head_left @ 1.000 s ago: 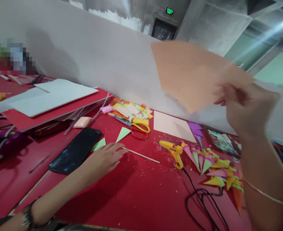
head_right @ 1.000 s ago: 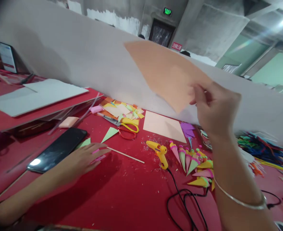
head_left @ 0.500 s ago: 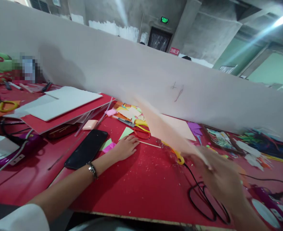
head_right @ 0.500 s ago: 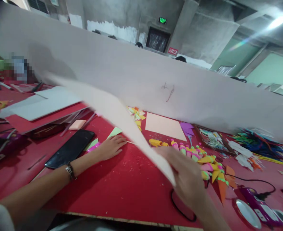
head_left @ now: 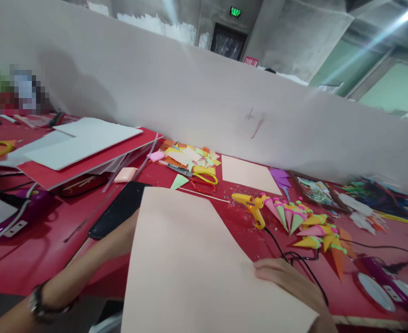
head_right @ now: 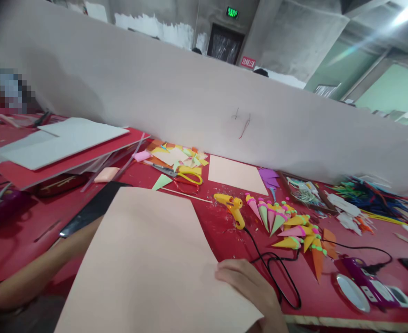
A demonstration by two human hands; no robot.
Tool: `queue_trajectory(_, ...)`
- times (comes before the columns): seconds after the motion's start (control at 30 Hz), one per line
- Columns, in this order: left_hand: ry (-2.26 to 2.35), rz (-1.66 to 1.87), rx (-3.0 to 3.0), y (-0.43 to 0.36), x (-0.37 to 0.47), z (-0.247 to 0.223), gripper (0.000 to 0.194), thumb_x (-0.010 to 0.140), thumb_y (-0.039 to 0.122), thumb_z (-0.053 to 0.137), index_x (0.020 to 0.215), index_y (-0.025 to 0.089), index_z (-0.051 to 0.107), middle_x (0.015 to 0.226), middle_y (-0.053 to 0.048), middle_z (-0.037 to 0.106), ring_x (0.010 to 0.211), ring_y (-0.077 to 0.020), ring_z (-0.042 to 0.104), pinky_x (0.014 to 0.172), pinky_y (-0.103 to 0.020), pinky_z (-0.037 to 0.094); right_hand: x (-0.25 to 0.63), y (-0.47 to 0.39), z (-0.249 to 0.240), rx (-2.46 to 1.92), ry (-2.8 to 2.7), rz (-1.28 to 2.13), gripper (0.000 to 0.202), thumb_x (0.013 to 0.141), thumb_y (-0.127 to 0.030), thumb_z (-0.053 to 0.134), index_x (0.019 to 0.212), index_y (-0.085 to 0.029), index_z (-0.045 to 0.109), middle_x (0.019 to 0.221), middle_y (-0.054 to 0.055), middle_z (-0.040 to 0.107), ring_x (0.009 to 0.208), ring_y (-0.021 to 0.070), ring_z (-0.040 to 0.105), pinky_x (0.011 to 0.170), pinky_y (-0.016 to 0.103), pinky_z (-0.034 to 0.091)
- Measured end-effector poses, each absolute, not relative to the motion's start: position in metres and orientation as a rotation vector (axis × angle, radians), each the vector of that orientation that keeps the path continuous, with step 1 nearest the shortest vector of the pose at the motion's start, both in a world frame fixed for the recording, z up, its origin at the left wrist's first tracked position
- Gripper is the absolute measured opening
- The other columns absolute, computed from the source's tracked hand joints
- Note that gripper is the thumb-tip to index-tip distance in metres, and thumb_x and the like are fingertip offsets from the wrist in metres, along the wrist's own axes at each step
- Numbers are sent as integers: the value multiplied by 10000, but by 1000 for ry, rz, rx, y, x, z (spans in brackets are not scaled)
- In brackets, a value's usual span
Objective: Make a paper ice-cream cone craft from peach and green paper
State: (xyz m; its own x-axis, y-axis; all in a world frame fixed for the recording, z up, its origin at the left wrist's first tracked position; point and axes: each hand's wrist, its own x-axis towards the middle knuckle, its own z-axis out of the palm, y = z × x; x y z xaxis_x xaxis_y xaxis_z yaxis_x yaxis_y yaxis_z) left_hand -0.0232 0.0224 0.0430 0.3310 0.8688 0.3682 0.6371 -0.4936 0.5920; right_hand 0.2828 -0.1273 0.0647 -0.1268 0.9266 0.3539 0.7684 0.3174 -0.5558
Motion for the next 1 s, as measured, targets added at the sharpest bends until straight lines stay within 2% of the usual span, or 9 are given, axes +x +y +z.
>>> queue_trajectory(0.07,1241,809,2346,17,-28,41,386,750,333,513,1118,218,506,1083,-49,557,999,-230,523,825,-335,469,286,-135,58,-1538,-1868,306,336,811,-465,396,826,-246,651,889,62,624,838,196,588,710,271,471)
queue_trajectory(0.2,1430,723,2398,-5,-37,28,655,732,315,497,1319,212,224,1204,-99,481,1037,-252,507,791,-356,485,290,-149,45,-1525,-1760,296,357,763,-537,429,792,-268,662,911,69,614,894,221,552,766,309,430)
queue_trajectory(0.3,1234,632,2554,-23,-33,24,555,751,249,465,1287,265,320,1318,-64,379,1180,-261,374,906,-380,412,289,-151,37,-1448,-1667,376,302,773,-500,443,789,-282,652,879,64,624,869,213,555,735,307,433)
queue_trajectory(0.37,994,407,2615,-30,-24,27,483,765,177,456,1217,342,418,1304,4,412,1215,-232,332,979,-399,333,289,-150,33,-1392,-1598,456,253,775,-461,466,773,-279,642,854,64,630,838,211,568,693,305,447)
queue_trajectory(0.47,695,186,2460,-31,-10,32,440,793,151,444,1154,401,469,1174,48,546,1109,-150,465,1017,-353,279,292,-147,24,-1368,-1552,559,275,765,-469,473,795,-256,643,839,80,642,838,230,585,725,349,460)
queue_trajectory(0.57,610,255,2185,-30,-2,30,335,828,181,395,1072,344,557,1080,14,609,1013,-132,535,944,-273,357,295,-145,9,-1541,-1563,629,266,735,-425,531,840,-214,654,862,93,654,895,245,587,807,374,452)
queue_trajectory(0.73,776,283,1921,-35,1,24,299,856,281,339,979,243,609,1021,-22,625,946,-153,555,843,-248,416,292,-137,-7,-1796,-1297,738,278,758,-372,509,869,-152,639,825,97,670,795,210,624,691,285,508)
queue_trajectory(0.9,1216,232,1955,-35,10,14,317,827,382,376,752,164,593,733,-26,629,687,-158,568,642,-233,434,279,-114,-1,-2033,-1347,580,350,787,-435,429,784,-133,605,678,40,639,680,186,603,583,232,478)
queue_trajectory(1.0,1552,206,2050,-33,14,7,320,789,419,425,931,156,539,628,-5,581,597,-165,551,527,-228,381,271,-101,0,-2165,-1547,361,358,825,-412,369,624,-159,524,553,10,561,546,140,532,489,203,385)
